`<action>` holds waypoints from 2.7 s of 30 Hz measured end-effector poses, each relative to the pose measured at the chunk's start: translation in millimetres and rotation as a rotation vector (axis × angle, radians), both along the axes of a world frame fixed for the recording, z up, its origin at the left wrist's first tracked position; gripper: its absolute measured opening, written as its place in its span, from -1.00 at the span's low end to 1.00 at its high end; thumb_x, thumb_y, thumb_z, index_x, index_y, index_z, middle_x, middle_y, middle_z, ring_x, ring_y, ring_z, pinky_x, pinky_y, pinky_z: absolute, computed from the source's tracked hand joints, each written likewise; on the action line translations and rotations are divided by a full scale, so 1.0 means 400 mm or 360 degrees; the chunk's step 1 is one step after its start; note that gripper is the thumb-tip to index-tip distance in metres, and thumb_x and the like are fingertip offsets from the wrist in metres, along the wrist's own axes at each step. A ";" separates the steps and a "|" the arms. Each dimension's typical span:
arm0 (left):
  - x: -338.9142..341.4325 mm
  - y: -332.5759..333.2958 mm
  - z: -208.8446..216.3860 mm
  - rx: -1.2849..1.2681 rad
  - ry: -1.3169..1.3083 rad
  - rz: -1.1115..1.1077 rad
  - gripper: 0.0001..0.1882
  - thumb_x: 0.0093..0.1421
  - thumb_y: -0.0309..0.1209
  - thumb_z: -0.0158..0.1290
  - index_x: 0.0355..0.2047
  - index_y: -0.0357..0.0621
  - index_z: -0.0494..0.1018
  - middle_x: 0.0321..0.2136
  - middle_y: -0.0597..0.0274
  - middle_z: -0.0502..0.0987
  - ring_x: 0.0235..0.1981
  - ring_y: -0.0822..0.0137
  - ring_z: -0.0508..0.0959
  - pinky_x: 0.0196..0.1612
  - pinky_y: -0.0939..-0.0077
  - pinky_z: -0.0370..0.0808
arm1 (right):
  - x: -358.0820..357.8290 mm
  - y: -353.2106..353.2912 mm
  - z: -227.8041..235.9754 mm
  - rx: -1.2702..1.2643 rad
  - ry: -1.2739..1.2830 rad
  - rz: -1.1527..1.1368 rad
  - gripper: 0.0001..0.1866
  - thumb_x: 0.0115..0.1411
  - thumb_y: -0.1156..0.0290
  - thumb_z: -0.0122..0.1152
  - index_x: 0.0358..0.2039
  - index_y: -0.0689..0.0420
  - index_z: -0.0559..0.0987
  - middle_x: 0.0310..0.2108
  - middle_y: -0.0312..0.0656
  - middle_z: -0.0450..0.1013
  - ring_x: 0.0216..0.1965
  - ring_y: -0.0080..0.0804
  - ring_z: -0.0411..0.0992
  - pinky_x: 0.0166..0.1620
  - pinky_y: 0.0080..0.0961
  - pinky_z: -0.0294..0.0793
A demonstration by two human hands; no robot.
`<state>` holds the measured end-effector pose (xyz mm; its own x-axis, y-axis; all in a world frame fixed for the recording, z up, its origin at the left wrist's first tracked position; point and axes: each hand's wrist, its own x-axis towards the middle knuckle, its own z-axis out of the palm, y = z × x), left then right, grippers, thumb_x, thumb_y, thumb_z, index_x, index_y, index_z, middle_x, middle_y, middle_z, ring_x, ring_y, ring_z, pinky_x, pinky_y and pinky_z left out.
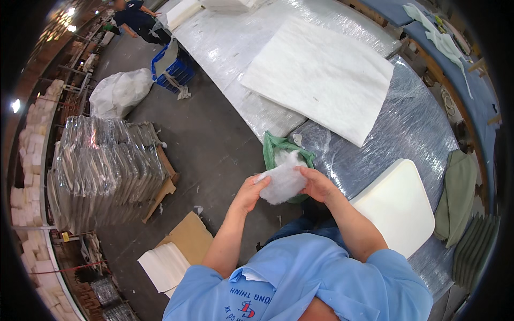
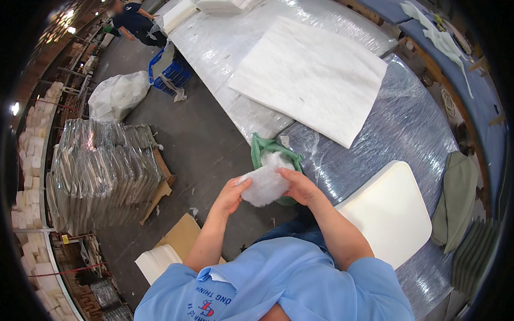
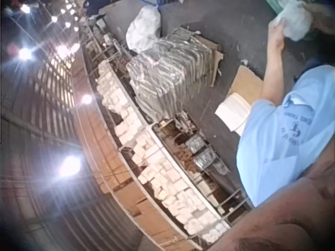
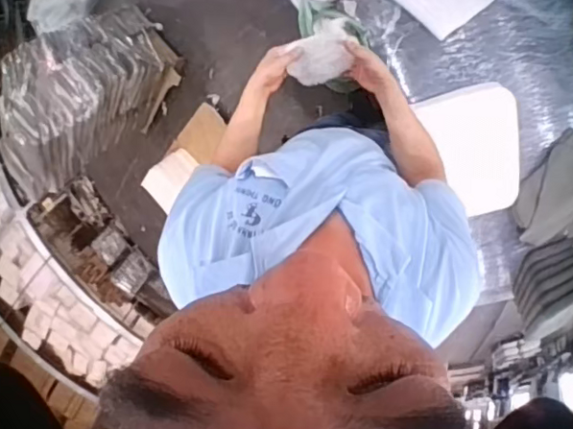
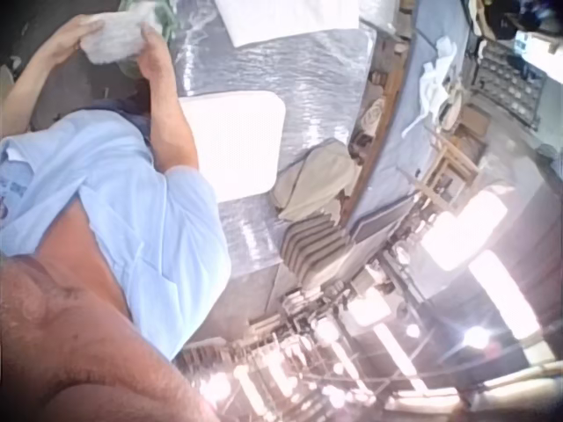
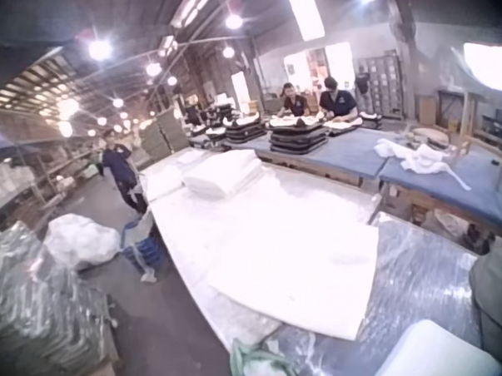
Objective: The person folds green fabric pieces and stacks them on a table. Then they place white foam pads on the table, add loose white stuffing from a green bag onto the foam, and cover the foam with a white sheet. The person works by hand in a warehouse setting.
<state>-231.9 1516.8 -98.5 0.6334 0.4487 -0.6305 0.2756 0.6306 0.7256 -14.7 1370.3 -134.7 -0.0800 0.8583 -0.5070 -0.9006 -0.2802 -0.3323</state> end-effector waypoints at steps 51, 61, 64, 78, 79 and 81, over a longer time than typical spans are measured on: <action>-0.130 0.012 -0.007 -0.0141 0.0207 0.0295 -0.61 0.43 -0.24 0.09 0.14 -0.23 0.48 -0.04 0.20 0.64 -0.06 0.34 0.65 0.03 0.35 0.60 | 0.034 0.262 -0.181 -0.0696 -0.2214 0.1541 -0.15 -0.05 0.12 0.62 0.11 0.24 0.33 -0.35 -0.03 0.61 -0.36 -0.17 0.63 -0.32 -0.30 0.65; -0.159 0.037 -0.025 -0.0167 0.0038 0.0668 -0.60 0.42 -0.22 0.10 0.14 -0.20 0.48 0.00 0.18 0.62 -0.02 0.27 0.64 0.10 0.29 0.58 | -0.043 0.252 -0.242 0.0172 -0.2811 0.0775 -0.71 0.30 0.25 0.21 -0.07 0.14 0.61 0.04 0.10 0.54 0.05 0.15 0.50 0.11 -0.05 0.48; -0.152 0.041 -0.010 -0.0176 -0.0017 0.0686 -0.59 0.42 -0.23 0.10 0.15 -0.21 0.47 0.02 0.16 0.61 0.02 0.26 0.63 0.12 0.27 0.57 | -0.071 0.244 -0.377 -0.0149 -0.2598 0.1399 -0.63 0.32 0.15 0.12 -0.07 0.15 0.65 0.00 0.09 0.57 0.04 0.16 0.50 0.13 -0.03 0.46; -0.024 0.056 0.004 -0.0264 -0.0311 0.0462 -0.54 0.41 -0.22 0.12 0.18 -0.24 0.43 0.05 0.13 0.59 0.05 0.23 0.62 0.13 0.23 0.58 | -0.017 0.132 -0.025 0.0447 -0.0463 0.0451 -0.28 0.21 0.34 0.42 0.33 0.10 0.34 0.16 -0.21 0.47 0.18 -0.34 0.41 0.25 -0.25 0.33; -0.004 0.057 0.006 -0.0225 -0.0279 0.0430 -0.54 0.40 -0.22 0.13 0.19 -0.24 0.43 0.04 0.14 0.60 0.05 0.25 0.62 0.12 0.25 0.58 | -0.037 0.122 -0.016 0.0372 -0.0522 0.0377 -0.31 0.21 0.35 0.42 0.31 0.13 0.36 0.15 -0.20 0.48 0.16 -0.35 0.42 0.23 -0.26 0.35; 0.031 0.056 0.013 -0.0141 -0.0207 0.0372 -0.53 0.39 -0.22 0.15 0.19 -0.24 0.43 0.03 0.16 0.60 0.04 0.28 0.61 0.11 0.28 0.58 | -0.067 0.103 -0.005 0.0225 -0.0624 0.0231 -0.37 0.21 0.38 0.42 0.27 0.19 0.42 0.13 -0.17 0.49 0.12 -0.36 0.45 0.20 -0.30 0.40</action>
